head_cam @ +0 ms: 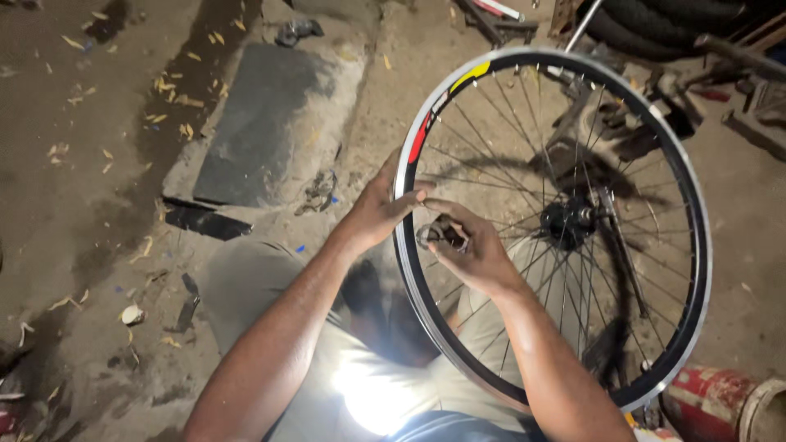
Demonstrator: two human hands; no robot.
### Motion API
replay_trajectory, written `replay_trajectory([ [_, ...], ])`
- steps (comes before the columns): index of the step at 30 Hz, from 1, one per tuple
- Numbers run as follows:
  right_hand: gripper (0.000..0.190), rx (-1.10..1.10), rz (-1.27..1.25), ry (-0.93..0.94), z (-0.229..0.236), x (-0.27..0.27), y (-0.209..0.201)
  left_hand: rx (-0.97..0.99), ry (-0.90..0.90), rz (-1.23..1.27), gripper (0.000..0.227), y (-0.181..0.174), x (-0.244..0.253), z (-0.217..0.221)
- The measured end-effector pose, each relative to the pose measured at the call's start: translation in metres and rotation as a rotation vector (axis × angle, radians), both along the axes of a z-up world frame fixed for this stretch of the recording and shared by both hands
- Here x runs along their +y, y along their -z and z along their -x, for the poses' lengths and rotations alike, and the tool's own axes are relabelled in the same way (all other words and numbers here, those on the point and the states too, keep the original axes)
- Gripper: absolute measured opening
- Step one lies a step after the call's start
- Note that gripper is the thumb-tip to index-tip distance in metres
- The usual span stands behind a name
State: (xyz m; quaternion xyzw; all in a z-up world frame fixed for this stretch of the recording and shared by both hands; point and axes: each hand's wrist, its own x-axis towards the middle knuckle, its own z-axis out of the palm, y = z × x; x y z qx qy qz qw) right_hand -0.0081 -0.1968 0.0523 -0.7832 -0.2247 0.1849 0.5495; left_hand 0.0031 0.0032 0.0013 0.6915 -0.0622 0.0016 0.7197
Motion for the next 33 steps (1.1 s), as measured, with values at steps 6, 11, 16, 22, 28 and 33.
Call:
replay_trajectory([
  [6,0.036,-0.664,0.253,-0.010,0.017,0.001,0.012,-0.064,-0.031,-0.085,0.073,-0.008,-0.002,0.006],
  [11,0.035,-0.770,0.371,0.088,0.017,0.002,0.023,-0.056,-0.017,-0.040,0.076,-0.015,-0.003,0.007],
  [16,0.033,-0.866,0.295,0.230,0.010,0.013,0.019,0.176,-0.109,0.067,0.058,-0.006,-0.026,0.021],
  [22,0.029,-0.793,0.271,0.226,0.007,0.017,0.010,0.204,-0.095,0.204,0.048,0.018,-0.029,0.024],
  [28,0.022,-0.789,0.213,0.224,0.016,0.022,0.014,0.146,0.001,0.421,0.064,0.019,-0.020,0.021],
  [33,0.032,-0.783,0.236,0.237,0.013,0.025,0.010,0.168,0.053,0.417,0.067,0.009,-0.013,0.019],
])
